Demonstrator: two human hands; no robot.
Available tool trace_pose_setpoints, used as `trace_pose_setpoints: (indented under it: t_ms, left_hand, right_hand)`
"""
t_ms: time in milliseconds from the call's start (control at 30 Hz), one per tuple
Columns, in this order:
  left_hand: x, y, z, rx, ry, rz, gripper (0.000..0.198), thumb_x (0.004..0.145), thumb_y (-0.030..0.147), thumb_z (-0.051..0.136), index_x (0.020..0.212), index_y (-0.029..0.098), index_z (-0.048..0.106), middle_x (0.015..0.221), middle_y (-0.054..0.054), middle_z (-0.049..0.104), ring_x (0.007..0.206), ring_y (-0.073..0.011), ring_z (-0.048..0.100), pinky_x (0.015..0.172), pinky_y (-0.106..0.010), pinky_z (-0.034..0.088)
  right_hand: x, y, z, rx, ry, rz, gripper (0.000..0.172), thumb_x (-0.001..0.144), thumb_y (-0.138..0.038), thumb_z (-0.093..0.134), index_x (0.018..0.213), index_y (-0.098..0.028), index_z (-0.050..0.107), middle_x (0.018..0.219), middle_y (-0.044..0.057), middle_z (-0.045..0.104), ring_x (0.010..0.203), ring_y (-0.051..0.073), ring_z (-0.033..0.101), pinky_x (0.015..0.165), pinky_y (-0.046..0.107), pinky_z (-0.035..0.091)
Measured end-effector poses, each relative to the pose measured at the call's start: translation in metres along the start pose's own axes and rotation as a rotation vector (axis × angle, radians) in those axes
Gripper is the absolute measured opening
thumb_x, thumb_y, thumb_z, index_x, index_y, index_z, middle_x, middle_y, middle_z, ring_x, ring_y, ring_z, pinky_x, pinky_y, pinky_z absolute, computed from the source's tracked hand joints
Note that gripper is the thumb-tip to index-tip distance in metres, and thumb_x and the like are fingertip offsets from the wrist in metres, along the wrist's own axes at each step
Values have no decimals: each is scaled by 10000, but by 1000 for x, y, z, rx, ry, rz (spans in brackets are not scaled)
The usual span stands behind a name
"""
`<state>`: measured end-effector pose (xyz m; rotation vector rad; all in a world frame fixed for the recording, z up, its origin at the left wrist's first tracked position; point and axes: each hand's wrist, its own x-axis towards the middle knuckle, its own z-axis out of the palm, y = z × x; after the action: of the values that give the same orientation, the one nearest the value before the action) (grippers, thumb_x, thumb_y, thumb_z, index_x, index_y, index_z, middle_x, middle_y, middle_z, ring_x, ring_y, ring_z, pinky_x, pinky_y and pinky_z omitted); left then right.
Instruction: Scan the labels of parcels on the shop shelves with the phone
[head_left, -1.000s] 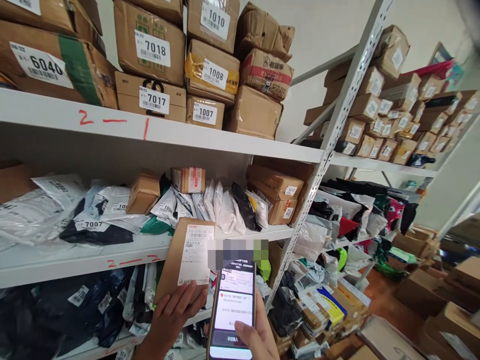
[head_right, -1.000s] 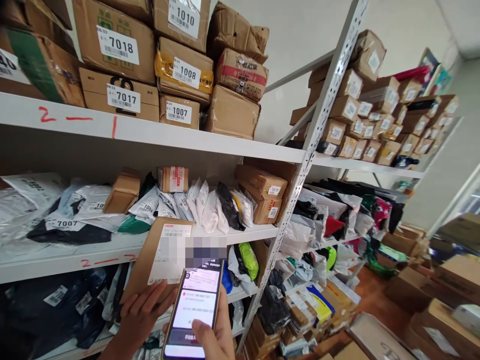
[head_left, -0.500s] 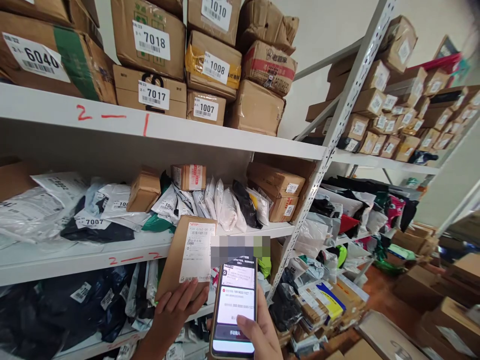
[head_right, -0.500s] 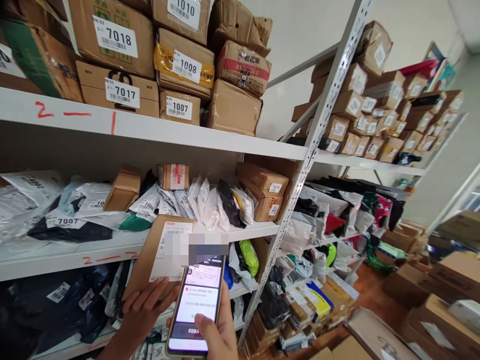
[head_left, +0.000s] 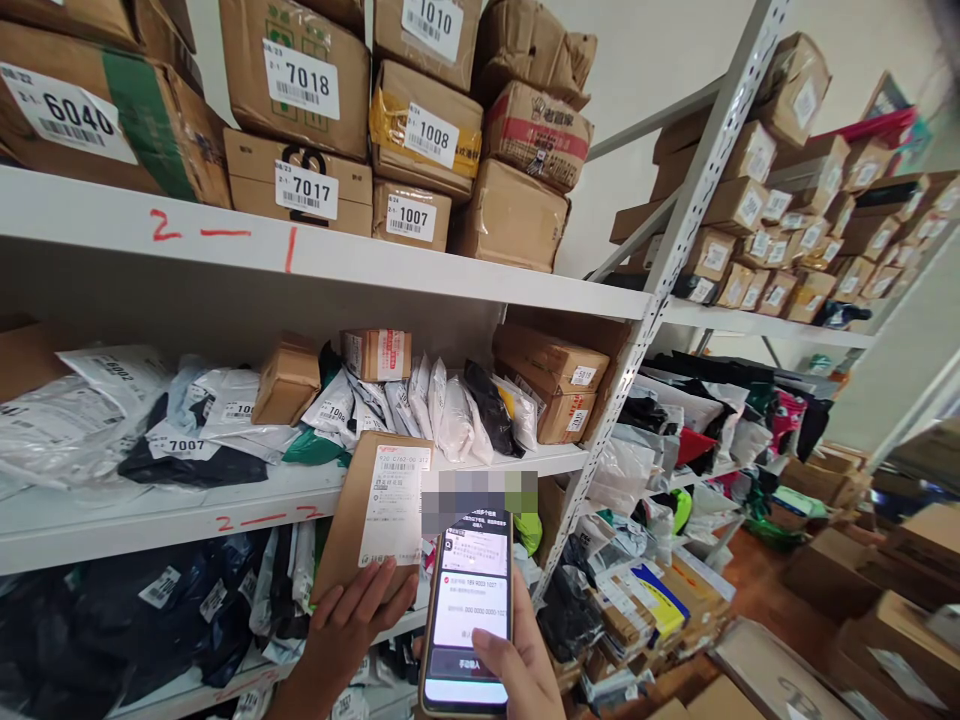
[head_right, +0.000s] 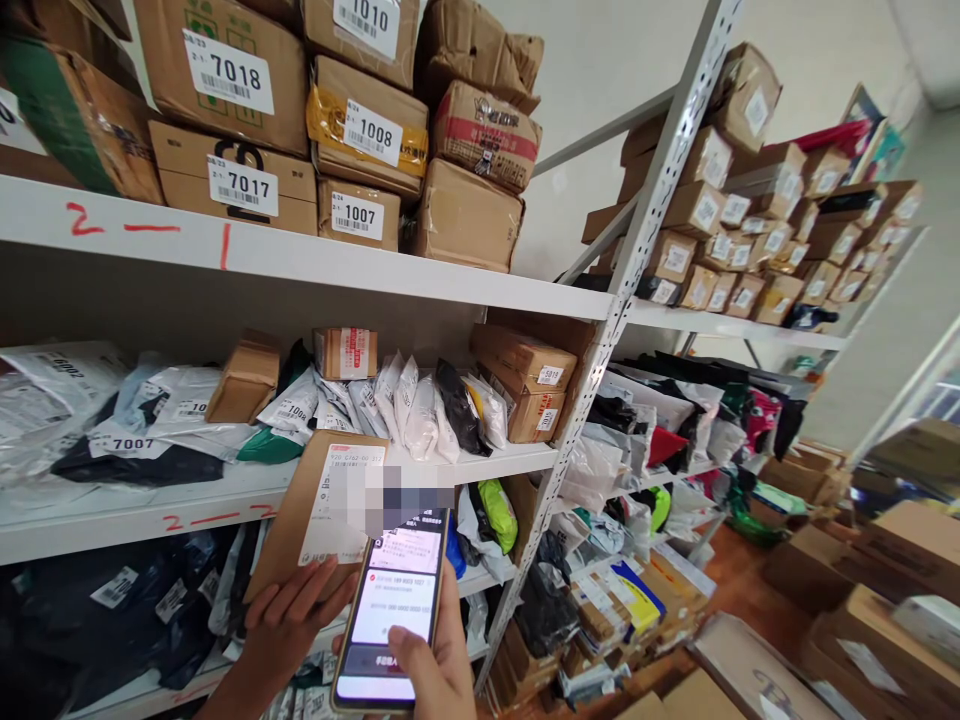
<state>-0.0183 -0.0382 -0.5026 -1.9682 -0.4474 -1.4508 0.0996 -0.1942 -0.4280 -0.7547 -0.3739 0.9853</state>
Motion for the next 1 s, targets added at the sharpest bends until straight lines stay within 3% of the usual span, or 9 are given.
trace_pose_setpoints:
  t_ms: [267,467,700,833,1000]
  left_hand:
    - [7,2,-2,0,11,-3,199,873,218,558,927,362,686,986,16,616,1359,-73,286,1156,-278,95]
    - [14,3,-4,-7,30,-9,218,899,194,512,893,335,678,998,11,597,1383,-70,249,1159,-276,84]
    - [10,2,-3,0,14,-2,216,896,204,516,909,346,678,1018,13,587,1356,-74,284,1155,-277,83]
    - [2,1,-2,10,-14,-7,260,854,169,558,946,378,683,1049,19,616,1310,-78,334,1151,-290,85]
    - [-5,0,0,-2,-36,-2,331,847,129,534,976,397,682,1054,17,623,1210,-84,422,1132,-287,116]
  right_hand:
    - [-2,-2,6,-13,56,4,1009,579,-310,823,1432,-224,292,993,108,734,837,346,708,681,491,580]
    - [-4,-6,14,-5,84,22,1078,614,-339,824,1468,-237,175,986,96,735,776,316,719,606,431,590]
    - [-8,-11,28,-22,70,68,1286,557,-381,851,1475,-223,-35,937,84,744,659,290,715,446,345,559]
    - [-8,-9,29,-12,30,57,1261,587,-396,828,1467,-229,-60,1031,101,723,641,278,708,332,287,498]
    - [-8,-7,25,-5,-62,27,1126,670,-365,757,1471,-230,-22,1038,84,723,780,275,710,358,257,498]
